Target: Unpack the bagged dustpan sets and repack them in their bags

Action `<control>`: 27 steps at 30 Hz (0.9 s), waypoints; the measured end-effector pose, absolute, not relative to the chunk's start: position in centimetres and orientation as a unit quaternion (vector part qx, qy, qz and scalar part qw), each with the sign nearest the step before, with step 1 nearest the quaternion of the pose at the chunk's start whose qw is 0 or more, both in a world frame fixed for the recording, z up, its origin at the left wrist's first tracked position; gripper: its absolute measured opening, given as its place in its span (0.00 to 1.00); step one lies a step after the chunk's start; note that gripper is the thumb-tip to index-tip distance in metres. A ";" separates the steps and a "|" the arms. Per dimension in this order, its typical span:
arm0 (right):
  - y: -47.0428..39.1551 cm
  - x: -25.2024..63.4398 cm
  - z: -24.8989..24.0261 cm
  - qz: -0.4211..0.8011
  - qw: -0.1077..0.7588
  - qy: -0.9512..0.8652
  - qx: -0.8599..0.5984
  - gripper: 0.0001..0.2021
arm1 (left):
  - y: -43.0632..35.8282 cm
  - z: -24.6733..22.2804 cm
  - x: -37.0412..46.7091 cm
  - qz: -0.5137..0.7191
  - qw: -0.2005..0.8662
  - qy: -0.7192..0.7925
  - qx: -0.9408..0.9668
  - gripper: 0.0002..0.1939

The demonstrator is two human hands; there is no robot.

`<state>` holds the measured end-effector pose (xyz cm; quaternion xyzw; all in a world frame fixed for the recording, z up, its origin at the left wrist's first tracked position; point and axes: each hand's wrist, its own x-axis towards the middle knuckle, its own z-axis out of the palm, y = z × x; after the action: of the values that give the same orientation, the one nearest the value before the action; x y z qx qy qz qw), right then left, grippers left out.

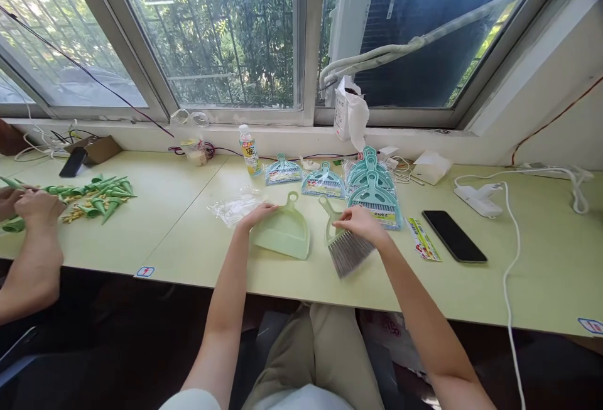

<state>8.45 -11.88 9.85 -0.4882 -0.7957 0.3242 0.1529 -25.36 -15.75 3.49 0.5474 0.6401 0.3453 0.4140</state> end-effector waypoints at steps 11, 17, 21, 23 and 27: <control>-12.7 5.6 4.2 0.113 0.024 -0.785 -0.608 0.14 | -15.6 2.8 -25.3 0.272 0.302 0.676 0.614 0.23; -12.6 6.7 4.2 0.116 0.190 -0.766 -0.604 0.19 | -16.0 4.1 -25.1 0.347 0.244 0.685 0.592 0.24; -12.2 8.9 4.8 0.128 0.416 -0.631 -0.642 0.25 | -16.4 4.9 -25.8 0.432 0.071 0.745 0.503 0.25; -11.7 10.4 5.0 0.144 0.493 -0.542 -0.665 0.24 | -16.7 5.1 -26.5 0.465 0.015 0.763 0.448 0.26; -10.4 13.2 4.7 0.157 0.549 -0.468 -0.674 0.25 | -17.1 4.8 -27.7 0.496 -0.016 0.789 0.362 0.26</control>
<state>13.21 -10.37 4.74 -0.6745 -0.4685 0.1571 0.5485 -27.69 -17.15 4.77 0.3623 0.7890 0.4960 -0.0159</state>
